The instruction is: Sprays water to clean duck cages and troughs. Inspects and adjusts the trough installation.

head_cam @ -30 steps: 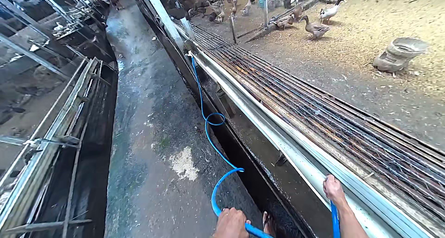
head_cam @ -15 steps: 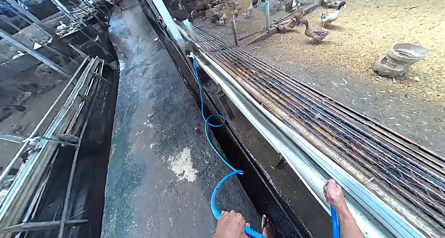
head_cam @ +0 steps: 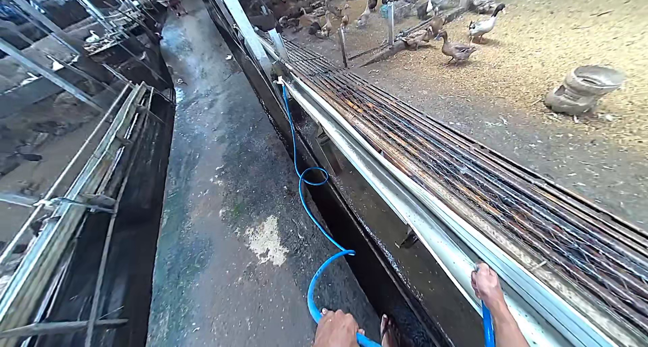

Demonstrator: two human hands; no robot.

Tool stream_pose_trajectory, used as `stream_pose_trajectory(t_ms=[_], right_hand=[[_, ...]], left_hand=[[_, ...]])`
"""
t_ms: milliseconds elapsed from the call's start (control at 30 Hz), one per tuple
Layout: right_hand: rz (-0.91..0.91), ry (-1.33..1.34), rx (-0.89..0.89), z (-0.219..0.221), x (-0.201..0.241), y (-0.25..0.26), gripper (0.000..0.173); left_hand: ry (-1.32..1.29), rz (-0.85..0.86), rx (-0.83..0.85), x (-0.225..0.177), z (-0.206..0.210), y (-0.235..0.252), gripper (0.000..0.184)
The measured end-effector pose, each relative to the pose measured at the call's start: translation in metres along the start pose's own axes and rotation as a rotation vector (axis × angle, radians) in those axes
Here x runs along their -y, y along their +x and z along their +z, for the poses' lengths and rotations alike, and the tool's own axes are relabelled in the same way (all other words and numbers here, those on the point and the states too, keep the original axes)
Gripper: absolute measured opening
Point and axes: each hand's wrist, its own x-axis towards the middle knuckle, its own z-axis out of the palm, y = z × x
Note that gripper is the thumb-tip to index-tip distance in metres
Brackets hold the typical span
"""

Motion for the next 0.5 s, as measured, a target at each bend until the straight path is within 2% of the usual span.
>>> stream_pose_trajectory(t_ms=[500], right_hand=[[0.027,0.003,-0.022,0.0012,0.0016,0.0013,0.055]], left_hand=[[0.000,-0.001,0.003,-0.0005,-0.0006,0.0018,0.039]])
